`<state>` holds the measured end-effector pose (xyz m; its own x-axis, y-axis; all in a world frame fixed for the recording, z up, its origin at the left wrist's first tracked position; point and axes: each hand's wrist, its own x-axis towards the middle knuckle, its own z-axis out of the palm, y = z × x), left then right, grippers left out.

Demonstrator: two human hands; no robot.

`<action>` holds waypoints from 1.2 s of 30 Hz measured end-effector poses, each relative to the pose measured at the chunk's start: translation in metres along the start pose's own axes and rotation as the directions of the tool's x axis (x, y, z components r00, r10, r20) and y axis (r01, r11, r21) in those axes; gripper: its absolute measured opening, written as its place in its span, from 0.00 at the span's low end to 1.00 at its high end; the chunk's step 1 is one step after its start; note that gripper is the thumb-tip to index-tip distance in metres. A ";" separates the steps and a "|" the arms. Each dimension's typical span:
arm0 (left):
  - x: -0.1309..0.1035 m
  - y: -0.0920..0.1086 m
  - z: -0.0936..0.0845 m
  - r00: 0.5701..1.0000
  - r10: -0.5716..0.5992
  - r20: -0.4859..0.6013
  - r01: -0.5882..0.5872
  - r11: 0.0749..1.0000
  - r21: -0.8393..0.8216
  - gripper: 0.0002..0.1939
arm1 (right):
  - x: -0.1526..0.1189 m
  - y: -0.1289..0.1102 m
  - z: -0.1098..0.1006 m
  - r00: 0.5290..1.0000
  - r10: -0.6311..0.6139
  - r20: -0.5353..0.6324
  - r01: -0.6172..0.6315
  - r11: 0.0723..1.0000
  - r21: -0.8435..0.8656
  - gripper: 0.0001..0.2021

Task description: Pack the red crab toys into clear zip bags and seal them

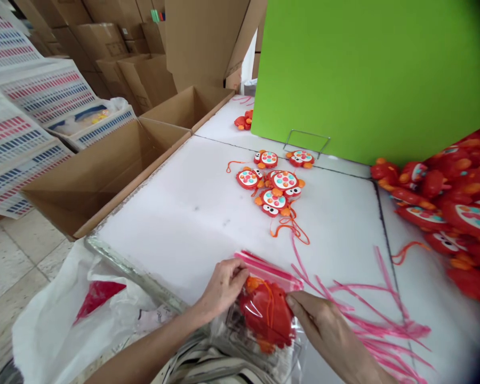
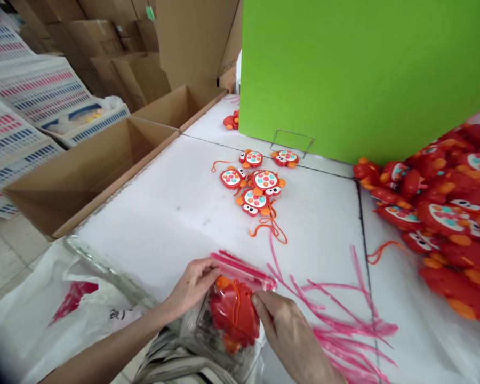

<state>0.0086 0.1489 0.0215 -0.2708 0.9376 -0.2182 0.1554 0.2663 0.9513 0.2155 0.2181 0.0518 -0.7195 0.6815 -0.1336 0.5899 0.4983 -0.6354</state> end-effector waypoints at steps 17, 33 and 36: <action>-0.004 0.010 0.003 0.994 -0.030 0.110 0.047 0.987 -0.157 0.14 | 0.026 -0.028 0.017 0.978 -0.136 -0.160 0.108 0.979 -0.173 0.13; -0.010 0.012 0.003 0.991 0.090 0.101 -0.106 0.981 0.164 0.12 | 0.013 0.003 0.001 0.922 0.176 -0.344 -0.203 0.978 -0.046 0.07; -0.009 0.007 -0.002 0.994 0.058 0.094 -0.069 0.991 0.116 0.12 | -0.035 0.070 -0.028 0.778 0.430 -0.458 -0.471 0.881 0.027 0.04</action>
<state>0.0096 0.1422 0.0307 -0.1707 0.9684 -0.1821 0.2827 0.2252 0.9324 0.2919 0.2441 0.0331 -0.1384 0.9899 -0.0289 0.8495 0.1037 -0.5172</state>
